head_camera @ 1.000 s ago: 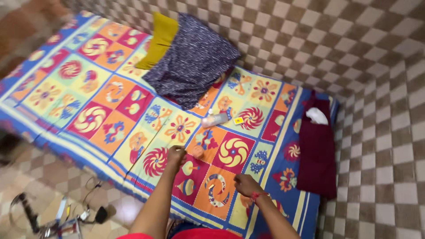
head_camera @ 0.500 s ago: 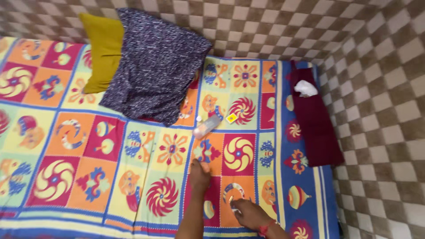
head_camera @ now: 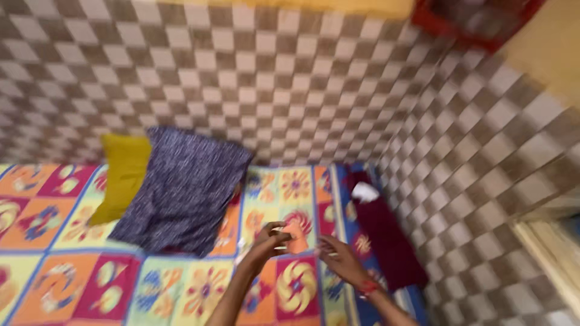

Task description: The person organizes various toiletry items by wrapping elastic bands around them and placing them into a red wall-mounted shelf.

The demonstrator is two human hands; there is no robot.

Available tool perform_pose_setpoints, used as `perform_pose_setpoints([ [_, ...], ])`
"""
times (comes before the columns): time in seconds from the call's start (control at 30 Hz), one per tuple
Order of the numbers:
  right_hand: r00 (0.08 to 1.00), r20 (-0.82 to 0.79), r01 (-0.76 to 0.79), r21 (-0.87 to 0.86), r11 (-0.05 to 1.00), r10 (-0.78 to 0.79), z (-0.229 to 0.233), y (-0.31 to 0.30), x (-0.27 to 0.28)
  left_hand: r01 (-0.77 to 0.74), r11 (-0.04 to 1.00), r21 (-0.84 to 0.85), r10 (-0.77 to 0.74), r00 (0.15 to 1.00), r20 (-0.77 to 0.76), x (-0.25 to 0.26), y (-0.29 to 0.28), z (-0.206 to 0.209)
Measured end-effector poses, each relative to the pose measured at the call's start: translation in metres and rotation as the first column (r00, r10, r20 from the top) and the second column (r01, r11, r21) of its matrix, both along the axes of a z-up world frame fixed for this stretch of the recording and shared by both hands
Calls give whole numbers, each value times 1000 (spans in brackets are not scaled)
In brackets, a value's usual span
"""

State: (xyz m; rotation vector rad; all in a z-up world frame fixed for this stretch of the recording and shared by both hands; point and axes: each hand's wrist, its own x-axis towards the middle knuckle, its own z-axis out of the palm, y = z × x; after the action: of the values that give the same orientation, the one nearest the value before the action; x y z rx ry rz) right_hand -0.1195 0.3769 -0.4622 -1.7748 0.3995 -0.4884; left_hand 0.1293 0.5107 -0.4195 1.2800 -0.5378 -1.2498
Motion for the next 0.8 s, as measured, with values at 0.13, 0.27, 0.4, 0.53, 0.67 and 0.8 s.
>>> perform_pose_setpoints([
  [0.13, 971, 7, 227, -330, 916, -239, 106, -57, 39, -90, 989, -118, 117, 961, 252, -13, -89, 94],
  [0.27, 928, 256, 344, -318, 884, -270, 227, -106, 35, -142, 949, -283, 248, 888, 387, -30, -161, 213],
  [0.4, 852, 418, 470, -347, 811, -315, 344, -164, 13, -95, 853, -513, 390, 770, 505, -66, -224, 324],
  [0.53, 821, 482, 528, -432, 731, -308, 436, -203, -20, -33, 682, -731, 541, 696, 473, -105, -286, 401],
  [0.67, 792, 516, 579, -467, 668, -325, 489, -232, -46, -4, 557, -830, 602, 691, 400, -139, -330, 442],
  [0.8, 752, 580, 651, -580, 490, -313, 501, -262, -54, -56, 541, -839, 696, 590, 409, -161, -373, 465],
])
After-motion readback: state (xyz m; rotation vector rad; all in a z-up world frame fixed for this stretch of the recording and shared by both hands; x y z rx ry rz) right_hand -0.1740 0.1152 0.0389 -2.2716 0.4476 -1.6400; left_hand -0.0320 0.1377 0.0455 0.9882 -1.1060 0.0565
